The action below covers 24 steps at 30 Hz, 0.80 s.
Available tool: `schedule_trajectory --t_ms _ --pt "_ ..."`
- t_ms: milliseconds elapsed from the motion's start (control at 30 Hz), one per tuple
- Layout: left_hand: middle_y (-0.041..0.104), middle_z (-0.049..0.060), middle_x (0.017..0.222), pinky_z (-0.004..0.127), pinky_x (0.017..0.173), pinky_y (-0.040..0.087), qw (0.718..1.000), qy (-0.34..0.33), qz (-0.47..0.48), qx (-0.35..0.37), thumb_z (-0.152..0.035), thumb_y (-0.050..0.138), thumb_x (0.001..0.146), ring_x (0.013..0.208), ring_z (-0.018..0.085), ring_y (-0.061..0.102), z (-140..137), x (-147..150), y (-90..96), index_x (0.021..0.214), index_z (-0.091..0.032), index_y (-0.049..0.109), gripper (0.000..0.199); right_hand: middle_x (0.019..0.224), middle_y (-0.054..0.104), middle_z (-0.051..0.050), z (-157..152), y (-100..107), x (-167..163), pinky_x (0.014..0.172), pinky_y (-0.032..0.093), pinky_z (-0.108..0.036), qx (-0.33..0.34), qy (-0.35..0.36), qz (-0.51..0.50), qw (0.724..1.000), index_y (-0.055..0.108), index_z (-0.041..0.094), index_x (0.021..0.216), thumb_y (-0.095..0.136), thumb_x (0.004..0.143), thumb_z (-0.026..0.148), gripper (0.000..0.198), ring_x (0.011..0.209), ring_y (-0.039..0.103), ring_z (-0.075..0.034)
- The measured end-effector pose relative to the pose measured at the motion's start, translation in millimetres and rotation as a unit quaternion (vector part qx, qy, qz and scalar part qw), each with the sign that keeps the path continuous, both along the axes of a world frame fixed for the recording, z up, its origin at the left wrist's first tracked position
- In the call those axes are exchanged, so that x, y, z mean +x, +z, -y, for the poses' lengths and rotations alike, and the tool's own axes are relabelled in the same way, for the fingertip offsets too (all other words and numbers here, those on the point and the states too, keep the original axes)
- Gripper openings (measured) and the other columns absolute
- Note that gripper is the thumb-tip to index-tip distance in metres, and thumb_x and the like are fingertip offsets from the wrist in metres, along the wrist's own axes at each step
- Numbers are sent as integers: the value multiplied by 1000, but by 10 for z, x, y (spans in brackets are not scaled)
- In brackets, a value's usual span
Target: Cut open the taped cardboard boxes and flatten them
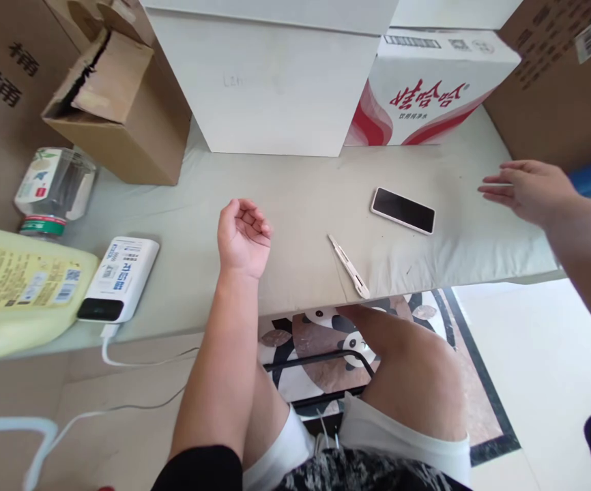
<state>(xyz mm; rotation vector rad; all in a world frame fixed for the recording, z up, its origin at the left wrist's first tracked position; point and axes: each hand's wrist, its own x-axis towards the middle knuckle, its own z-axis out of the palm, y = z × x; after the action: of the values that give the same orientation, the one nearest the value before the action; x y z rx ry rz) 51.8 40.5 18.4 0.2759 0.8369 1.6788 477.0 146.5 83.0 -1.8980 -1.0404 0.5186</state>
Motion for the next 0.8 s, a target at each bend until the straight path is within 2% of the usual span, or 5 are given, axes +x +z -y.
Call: schedule_trajectory --t_ms 133,200,400,633,800 --pt "70 -3 76 15 41 36 999 18 -27 21 -22 71 82 42 1 45 127 -107 31 85 -24 65 7 61 65 -11 199 155 -210 64 57 -34 -75 1 -51 996 57 16 69 46 85 -10 32 53 69 -14" --pt "74 -3 92 14 41 37 999 26 -34 32 -11 70 79 42 0 45 190 -163 54 93 -27 65 22 61 65 -9 252 231 -433 62 56 -31 -86 40 -45 994 59 16 73 49 83 -10 29 51 67 -13" --pt "72 -2 115 16 63 55 997 46 -17 56 -4 62 77 70 7 69 287 -299 75 100 -29 63 34 71 69 -3 227 103 -1678 57 52 -26 -97 280 12 955 65 18 88 60 82 0 20 55 66 -12" --pt "74 -2 102 17 73 57 991 121 9 47 -14 72 80 86 9 73 252 -413 74 92 -25 58 21 116 70 -1 175 74 -3742 103 51 -35 5 561 146 815 67 23 99 66 79 8 25 89 67 -14" --pt "74 -2 91 17 73 55 984 174 7 21 -11 64 86 79 7 72 259 -551 96 90 -23 55 16 141 56 10 160 197 -4723 108 51 -35 107 663 262 693 61 27 110 49 86 7 33 117 61 -13"
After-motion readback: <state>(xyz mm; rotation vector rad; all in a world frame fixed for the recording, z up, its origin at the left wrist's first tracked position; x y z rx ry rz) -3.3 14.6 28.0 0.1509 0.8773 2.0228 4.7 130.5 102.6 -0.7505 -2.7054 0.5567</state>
